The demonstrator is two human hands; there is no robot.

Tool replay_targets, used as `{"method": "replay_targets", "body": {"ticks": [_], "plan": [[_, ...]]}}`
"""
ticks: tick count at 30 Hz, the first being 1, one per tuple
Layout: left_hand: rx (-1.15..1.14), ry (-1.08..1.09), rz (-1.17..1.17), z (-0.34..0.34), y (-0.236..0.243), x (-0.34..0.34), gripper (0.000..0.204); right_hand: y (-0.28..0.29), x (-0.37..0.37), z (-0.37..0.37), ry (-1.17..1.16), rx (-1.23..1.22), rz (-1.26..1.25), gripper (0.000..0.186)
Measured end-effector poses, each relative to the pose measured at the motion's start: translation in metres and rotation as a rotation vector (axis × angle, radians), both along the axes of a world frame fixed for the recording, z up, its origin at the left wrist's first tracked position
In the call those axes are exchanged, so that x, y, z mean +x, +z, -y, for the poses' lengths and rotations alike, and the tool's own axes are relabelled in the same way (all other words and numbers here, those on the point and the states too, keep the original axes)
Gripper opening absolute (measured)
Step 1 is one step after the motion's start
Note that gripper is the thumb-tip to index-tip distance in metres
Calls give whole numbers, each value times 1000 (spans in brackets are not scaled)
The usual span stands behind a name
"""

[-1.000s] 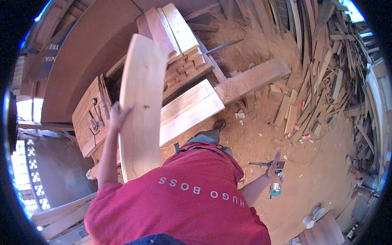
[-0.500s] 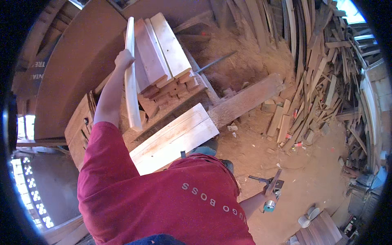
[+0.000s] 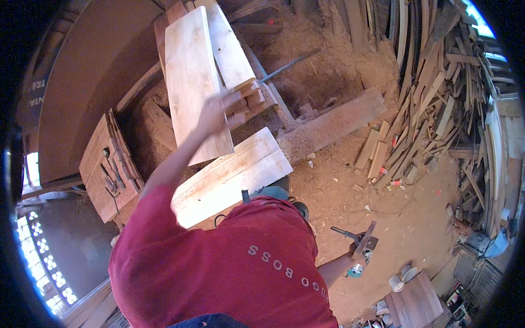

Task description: The person uses a power router to round the edges of two different wooden boards, holding the tool with both hands and moving it along the grain while holding the boards steady on a workbench.

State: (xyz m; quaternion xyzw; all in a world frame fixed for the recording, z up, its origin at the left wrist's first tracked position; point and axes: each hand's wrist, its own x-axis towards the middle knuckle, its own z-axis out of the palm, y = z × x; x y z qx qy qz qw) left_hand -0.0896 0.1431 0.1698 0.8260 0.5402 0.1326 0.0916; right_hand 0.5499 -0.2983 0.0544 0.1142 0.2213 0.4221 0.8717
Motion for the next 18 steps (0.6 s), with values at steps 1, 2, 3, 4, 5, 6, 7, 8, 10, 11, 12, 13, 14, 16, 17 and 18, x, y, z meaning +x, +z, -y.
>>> {"method": "replay_targets", "body": {"ticks": [1, 2, 3, 4, 5, 6, 7, 8, 10, 11, 12, 13, 14, 16, 17, 18], "plan": [[11, -90, -68, 42, 10, 12, 85, 2, 2, -3, -2, 1, 10, 126], [-102, -185, -90, 74, 24, 11, 91, 2, 1, -7, 4, 4, 14, 127], [-149, -218, -98, 98, 27, 6, 99, 2, -1, -15, 10, 8, 10, 127], [-189, -208, -135, 115, 26, 4, 98, 3, -1, -21, 19, 13, 13, 128], [-229, -196, -177, 124, 26, 0, 98, 2, -3, -28, 26, 20, 12, 128], [-151, -196, -264, 122, 16, -5, 93, 2, -5, -36, 33, 29, 5, 128], [-77, -195, -352, 120, 5, -10, 87, 1, -7, -43, 43, 33, 0, 129], [-3, -196, -439, 119, -6, -16, 82, 0, -9, -52, 53, 42, -7, 129], [21, -174, -307, 109, -12, -11, 75, 3, -11, -67, 62, 58, -4, 130], [34, -165, -240, 103, -14, -9, 72, 4, -12, -76, 67, 68, -3, 130], [25, -147, -245, 94, -15, -6, 70, 8, -13, -82, 71, 74, 2, 131], [15, -129, -249, 83, -13, -4, 68, 10, -13, -86, 75, 78, 3, 131], [5, -112, -253, 72, -14, -4, 66, 11, -14, -90, 80, 80, 7, 131], [53, -82, -254, 44, -15, -14, 63, 16, -18, -101, 94, 87, 10, 132], [77, -69, -254, 28, -15, -19, 61, 19, -19, -105, 96, 88, 14, 133], [138, -53, -249, 13, -23, -29, 56, 21, -22, -108, 101, 92, 15, 133]]}}
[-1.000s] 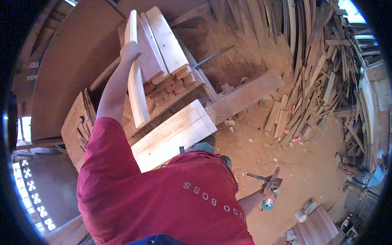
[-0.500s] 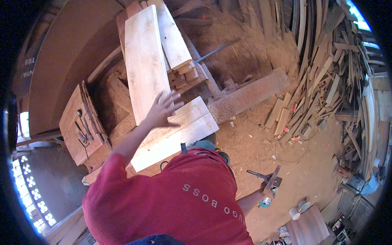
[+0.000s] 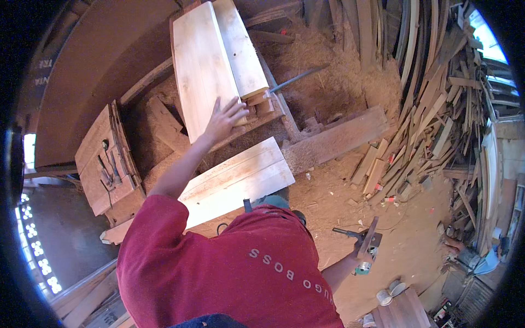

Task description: The person uses a power router to round the edges of two different wooden boards, holding the tool with both hands and moving it along the grain while holding the boards steady on a workbench.

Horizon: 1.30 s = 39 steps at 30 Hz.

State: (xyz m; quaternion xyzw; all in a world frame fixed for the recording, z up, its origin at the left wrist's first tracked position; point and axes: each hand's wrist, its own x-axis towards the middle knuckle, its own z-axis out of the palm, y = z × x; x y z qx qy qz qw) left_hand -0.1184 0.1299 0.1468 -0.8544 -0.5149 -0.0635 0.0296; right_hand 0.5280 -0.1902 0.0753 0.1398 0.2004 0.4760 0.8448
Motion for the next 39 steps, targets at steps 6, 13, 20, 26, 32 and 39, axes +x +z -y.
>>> {"method": "replay_targets", "body": {"ticks": [6, 13, 20, 26, 32, 39], "plan": [[17, 17, 30, -77, -2, -27, 59, 15, -1, 9, 9, -15, 40, 136], [9, 39, -4, -121, -10, -71, 57, 30, -7, 30, 6, 7, 58, 138], [311, 148, 209, -43, -5, -25, 55, 49, -4, 60, 37, 93, 70, 141], [56, 298, 415, 193, -87, 30, 47, 59, -9, 95, 108, 241, 58, 144], [-351, 573, 257, 405, -103, -11, 47, 80, -20, 148, 215, 426, 55, 147], [-578, 1134, 138, 448, -99, -128, 60, 97, -43, 211, 193, 420, 121, 150]]}}
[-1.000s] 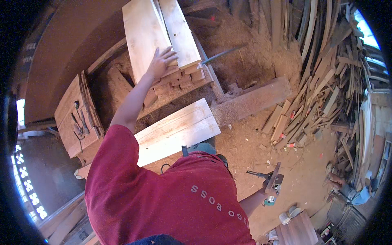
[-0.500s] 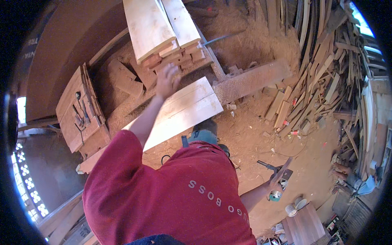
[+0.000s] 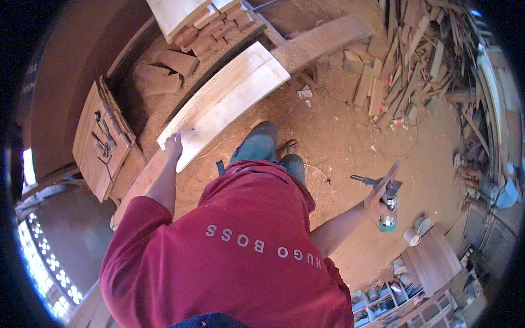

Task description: The person uses a power router to round the edges of two different wooden boards, holding the tool with both hands and moving it along the grain while holding the boards steady on a workbench.

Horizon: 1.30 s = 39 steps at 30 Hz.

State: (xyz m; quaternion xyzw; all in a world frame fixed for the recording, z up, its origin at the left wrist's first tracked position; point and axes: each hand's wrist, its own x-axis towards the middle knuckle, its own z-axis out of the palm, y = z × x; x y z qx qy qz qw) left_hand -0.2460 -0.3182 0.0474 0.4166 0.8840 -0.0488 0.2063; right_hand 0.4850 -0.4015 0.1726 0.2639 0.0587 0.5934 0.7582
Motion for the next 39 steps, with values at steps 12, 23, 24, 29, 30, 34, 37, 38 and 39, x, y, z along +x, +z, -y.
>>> {"method": "replay_targets", "body": {"ticks": [12, 23, 24, 29, 30, 34, 37, 38, 39], "plan": [[145, -539, 124, -139, 15, -11, 51, -5, -115, 74, -678, -953, 301, 131], [142, -638, 253, -198, -63, 11, 77, -70, -394, 48, -905, -1879, 840, 59], [117, -657, 301, -194, -66, 15, 78, -93, -408, 57, -908, -1888, 933, 58], [184, -726, 345, -194, -64, 4, 76, -146, -532, 32, -956, -1844, 1083, 56], [172, -740, 327, -191, -65, -3, 75, -147, -555, 22, -975, -1842, 1082, 56], [201, -756, 262, -163, -75, -33, 75, -160, -609, 20, -874, -1742, 1334, 62], [218, -700, 291, -140, -75, -53, 75, -172, -636, 22, -798, -1653, 1413, 66], [218, -673, 313, -135, -74, -55, 75, -175, -645, 23, -772, -1621, 1416, 65], [223, -667, 300, -135, -72, -53, 75, -178, -650, 23, -764, -1611, 1420, 61]]}}
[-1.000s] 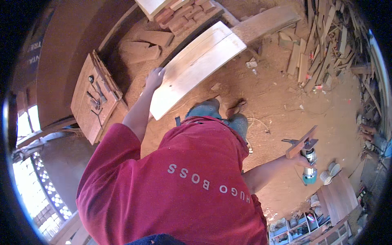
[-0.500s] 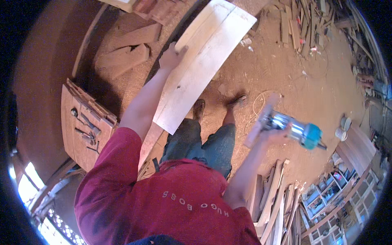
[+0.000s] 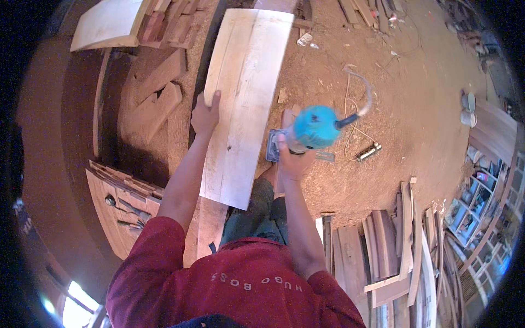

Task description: The person uses a power router to round the edges of two different wooden boards, holding the tool with both hands and moving it along the grain while holding the boards steady on a workbench.

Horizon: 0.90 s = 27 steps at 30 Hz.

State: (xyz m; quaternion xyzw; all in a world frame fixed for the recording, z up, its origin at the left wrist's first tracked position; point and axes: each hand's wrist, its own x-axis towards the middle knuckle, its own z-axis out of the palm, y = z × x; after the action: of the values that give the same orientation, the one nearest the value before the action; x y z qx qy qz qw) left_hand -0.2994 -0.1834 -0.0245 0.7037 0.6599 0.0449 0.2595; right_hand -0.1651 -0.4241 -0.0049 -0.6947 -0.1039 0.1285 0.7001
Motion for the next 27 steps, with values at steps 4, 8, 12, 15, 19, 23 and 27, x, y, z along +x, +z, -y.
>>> {"method": "replay_targets", "body": {"ticks": [4, 8, 12, 15, 19, 23, 27], "plan": [[65, -27, 28, -1, -5, -9, 73, 13, -34, -8, 89, 21, 50, 66], [46, -72, 101, -6, -12, 0, 77, -8, -59, 0, 120, -31, 71, 79], [170, -56, 2, 10, -28, -3, 76, 5, -92, 6, 88, -18, 94, 83], [425, -221, -25, 24, -37, 7, 72, 9, -112, 9, 41, -20, 300, 82], [425, -204, -121, 49, -39, 21, 67, -12, -140, 20, 23, -106, 323, 96], [518, -217, -75, 37, -49, 15, 68, -26, -164, 20, 5, -168, 256, 97], [521, -228, -61, 41, -51, 17, 67, -53, -178, 35, 81, -65, 93, 94]]}}
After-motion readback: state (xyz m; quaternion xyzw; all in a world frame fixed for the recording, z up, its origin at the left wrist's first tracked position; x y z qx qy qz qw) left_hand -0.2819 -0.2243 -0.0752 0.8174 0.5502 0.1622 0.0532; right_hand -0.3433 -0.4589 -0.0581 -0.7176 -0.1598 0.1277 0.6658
